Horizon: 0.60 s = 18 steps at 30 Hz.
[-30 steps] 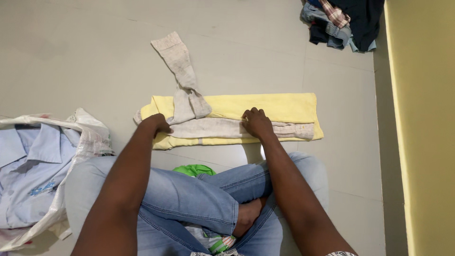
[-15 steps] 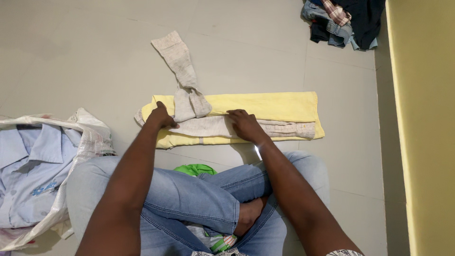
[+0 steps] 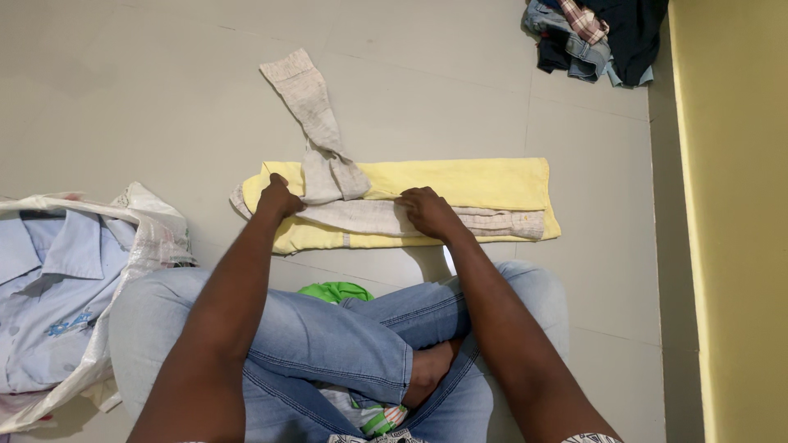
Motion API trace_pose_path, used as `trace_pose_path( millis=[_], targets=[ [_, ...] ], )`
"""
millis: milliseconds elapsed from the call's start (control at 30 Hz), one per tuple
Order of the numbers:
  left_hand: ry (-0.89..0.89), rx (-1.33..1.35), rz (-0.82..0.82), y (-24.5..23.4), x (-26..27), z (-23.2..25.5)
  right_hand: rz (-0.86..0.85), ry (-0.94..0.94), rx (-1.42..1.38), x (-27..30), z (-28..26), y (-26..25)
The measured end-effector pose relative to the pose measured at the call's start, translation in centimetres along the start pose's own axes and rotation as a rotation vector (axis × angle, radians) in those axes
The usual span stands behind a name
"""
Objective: The person buttons a yellow shirt and then folds it along with another piece of clothing by hand.
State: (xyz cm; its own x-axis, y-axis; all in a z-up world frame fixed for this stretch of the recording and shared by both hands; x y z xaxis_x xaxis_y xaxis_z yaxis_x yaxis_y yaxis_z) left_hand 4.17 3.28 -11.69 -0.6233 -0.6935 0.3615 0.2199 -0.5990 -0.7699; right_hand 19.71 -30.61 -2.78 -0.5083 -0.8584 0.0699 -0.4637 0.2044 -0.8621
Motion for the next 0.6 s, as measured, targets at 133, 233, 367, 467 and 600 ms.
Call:
trace_pose_path(
  millis=[133,233,367,467,600],
  targets=[
    [-0.017,0.250,0.037,-0.1,-0.1,-0.6,-0.021,-0.005,0.046,0.2,0.3,0.5],
    [-0.068,0.398,-0.002,0.5,-0.1,-0.9,-0.116,0.041,0.107,0.2,0.7,1.4],
    [-0.073,0.540,-0.103,1.3,0.2,-0.3,-0.188,0.072,0.164,0.6,0.7,1.9],
    [-0.037,0.322,-0.063,0.6,0.6,0.3,-0.184,0.060,0.145,0.8,0.4,1.5],
    [0.037,-0.210,0.152,-1.4,2.7,2.6,-0.079,0.097,0.162,1.1,0.1,-0.1]
  ],
)
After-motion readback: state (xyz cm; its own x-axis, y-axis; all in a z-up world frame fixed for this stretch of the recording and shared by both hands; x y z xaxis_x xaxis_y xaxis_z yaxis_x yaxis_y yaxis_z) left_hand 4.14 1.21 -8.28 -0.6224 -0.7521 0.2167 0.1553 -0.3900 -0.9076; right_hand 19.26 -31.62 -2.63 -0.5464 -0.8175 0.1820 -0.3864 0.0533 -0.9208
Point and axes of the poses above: each hand's wrist, its own x-axis away from the middle knuckle, its own y-axis out of the palm, z = x × y, the point moved 10 cm from there along -x, towards the middle knuckle, and after that the axes turned 2 degrees about x, right-handed, at the moved point
